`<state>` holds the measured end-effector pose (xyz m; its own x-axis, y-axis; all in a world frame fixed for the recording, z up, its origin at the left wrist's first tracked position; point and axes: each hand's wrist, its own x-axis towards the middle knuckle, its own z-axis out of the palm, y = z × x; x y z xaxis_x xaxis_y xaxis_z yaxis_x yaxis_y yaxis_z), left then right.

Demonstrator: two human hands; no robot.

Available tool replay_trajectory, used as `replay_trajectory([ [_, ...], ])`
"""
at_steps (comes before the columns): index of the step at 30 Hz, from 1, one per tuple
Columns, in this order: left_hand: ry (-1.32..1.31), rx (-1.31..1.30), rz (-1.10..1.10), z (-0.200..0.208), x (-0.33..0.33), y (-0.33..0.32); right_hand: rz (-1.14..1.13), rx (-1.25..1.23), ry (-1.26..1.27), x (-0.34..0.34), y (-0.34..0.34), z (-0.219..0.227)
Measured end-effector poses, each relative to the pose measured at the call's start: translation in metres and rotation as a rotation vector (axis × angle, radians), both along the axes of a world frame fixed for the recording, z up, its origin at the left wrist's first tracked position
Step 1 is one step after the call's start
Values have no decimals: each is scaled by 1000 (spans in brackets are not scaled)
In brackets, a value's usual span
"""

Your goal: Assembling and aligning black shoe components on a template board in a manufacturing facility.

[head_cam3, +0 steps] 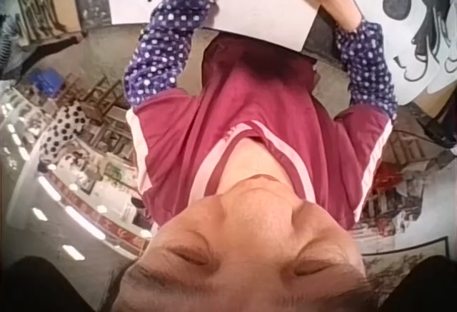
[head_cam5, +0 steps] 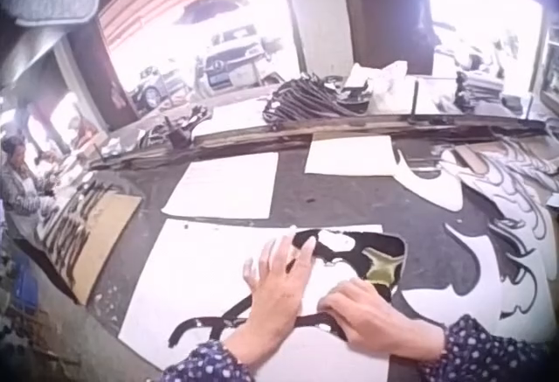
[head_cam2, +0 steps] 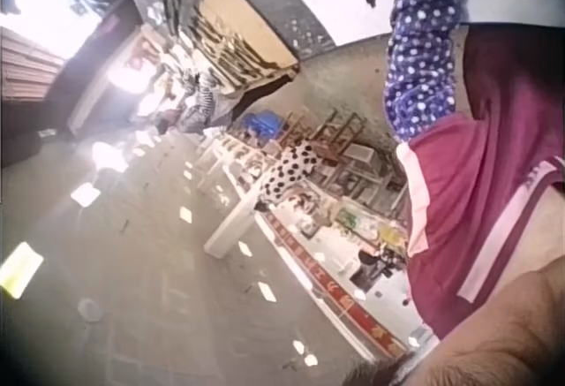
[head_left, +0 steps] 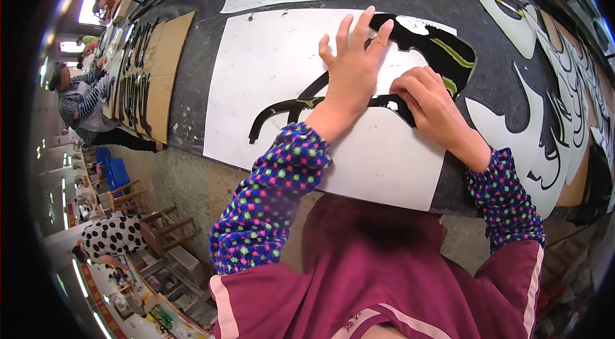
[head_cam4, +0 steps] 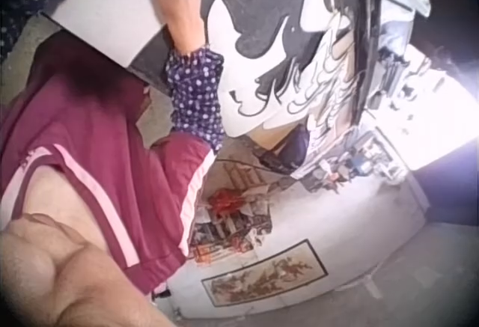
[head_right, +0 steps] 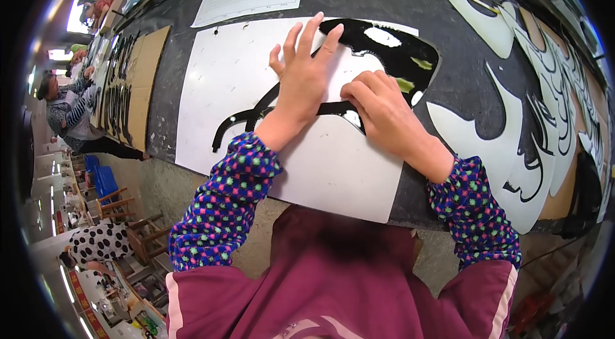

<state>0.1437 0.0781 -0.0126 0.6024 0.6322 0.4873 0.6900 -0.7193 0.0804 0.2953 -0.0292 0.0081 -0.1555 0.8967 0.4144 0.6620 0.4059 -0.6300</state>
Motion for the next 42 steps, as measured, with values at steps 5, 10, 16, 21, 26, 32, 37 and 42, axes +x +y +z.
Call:
replay_trajectory([
  [5,-321,-136,25,30,-43,16,35,-99,102,8,-4,13],
  [10,-345,-283,62,35,-91,-5,-270,-37,-171,29,5,21],
  [16,-319,-372,123,33,-116,-34,-437,-227,-410,55,18,24],
  [21,-266,-339,101,29,-117,-42,-434,-251,-446,57,19,26],
  [26,-290,-318,27,29,-103,-38,-433,-258,-425,60,20,27],
  [32,-280,-207,-55,31,-29,-26,-415,31,-503,24,13,21],
  [37,-37,-16,89,-7,6,-16,-411,9,-445,-9,-2,-5],
  [42,-7,35,8,3,7,-14,-394,18,-425,-4,-5,-12],
])
